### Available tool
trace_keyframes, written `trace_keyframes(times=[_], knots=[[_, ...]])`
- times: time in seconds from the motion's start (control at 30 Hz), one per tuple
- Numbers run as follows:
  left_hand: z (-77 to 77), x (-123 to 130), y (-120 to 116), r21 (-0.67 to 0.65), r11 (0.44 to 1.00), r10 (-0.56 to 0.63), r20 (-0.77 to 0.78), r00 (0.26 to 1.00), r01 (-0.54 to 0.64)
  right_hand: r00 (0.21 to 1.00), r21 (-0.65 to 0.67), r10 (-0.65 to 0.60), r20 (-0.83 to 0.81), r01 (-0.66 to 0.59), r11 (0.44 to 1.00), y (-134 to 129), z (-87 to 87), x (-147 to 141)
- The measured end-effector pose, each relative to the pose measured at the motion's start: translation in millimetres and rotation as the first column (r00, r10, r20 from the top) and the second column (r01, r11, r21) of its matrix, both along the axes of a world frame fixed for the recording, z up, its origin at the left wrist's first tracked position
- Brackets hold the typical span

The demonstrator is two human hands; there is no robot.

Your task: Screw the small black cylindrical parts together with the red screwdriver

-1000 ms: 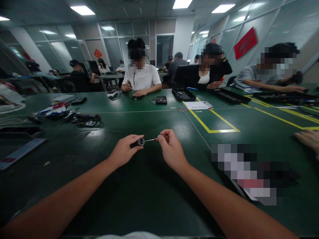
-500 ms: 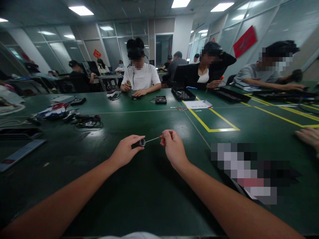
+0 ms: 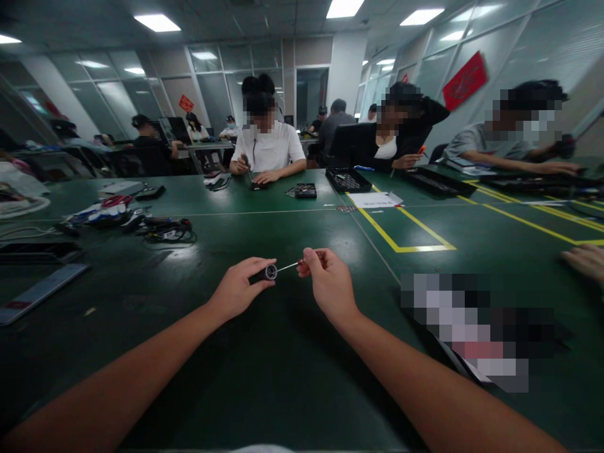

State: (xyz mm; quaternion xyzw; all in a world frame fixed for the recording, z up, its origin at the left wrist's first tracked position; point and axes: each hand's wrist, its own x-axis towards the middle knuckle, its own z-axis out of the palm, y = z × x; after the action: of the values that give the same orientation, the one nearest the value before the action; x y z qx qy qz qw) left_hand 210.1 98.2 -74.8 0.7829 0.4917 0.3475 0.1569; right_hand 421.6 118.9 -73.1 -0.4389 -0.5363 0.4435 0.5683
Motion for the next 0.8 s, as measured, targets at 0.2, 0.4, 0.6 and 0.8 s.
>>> trace_keyframes(times=[0.2, 0.4, 0.6, 0.8], knots=[[-1.3, -0.6, 0.6, -0.003, 1.0, -0.01, 0.01, 1.0, 0.01, 0.998, -0.049, -0.024, -0.053, 0.021, 0.999, -0.5, 1.7, -1.1], [-1.4, -1.9, 0.6, 0.0, 1.0, 0.0, 0.021, 1.0, 0.0, 0.942, 0.0, -0.081, 0.327, 0.086, 0.996, -5.4, 11.9, 6.4], [-2.0, -5.7, 3.4, -0.001, 1.0, 0.025, -0.023, 0.999, -0.025, 0.81, 0.05, -0.097, 0.579, 0.083, 0.995, -8.7, 17.9, 7.8], [-3.2, -7.1, 5.5, -0.011, 1.0, 0.01, -0.09, 0.996, -0.011, 0.73, 0.061, -0.058, 0.681, 0.022, 0.998, -8.3, 17.8, 7.6]])
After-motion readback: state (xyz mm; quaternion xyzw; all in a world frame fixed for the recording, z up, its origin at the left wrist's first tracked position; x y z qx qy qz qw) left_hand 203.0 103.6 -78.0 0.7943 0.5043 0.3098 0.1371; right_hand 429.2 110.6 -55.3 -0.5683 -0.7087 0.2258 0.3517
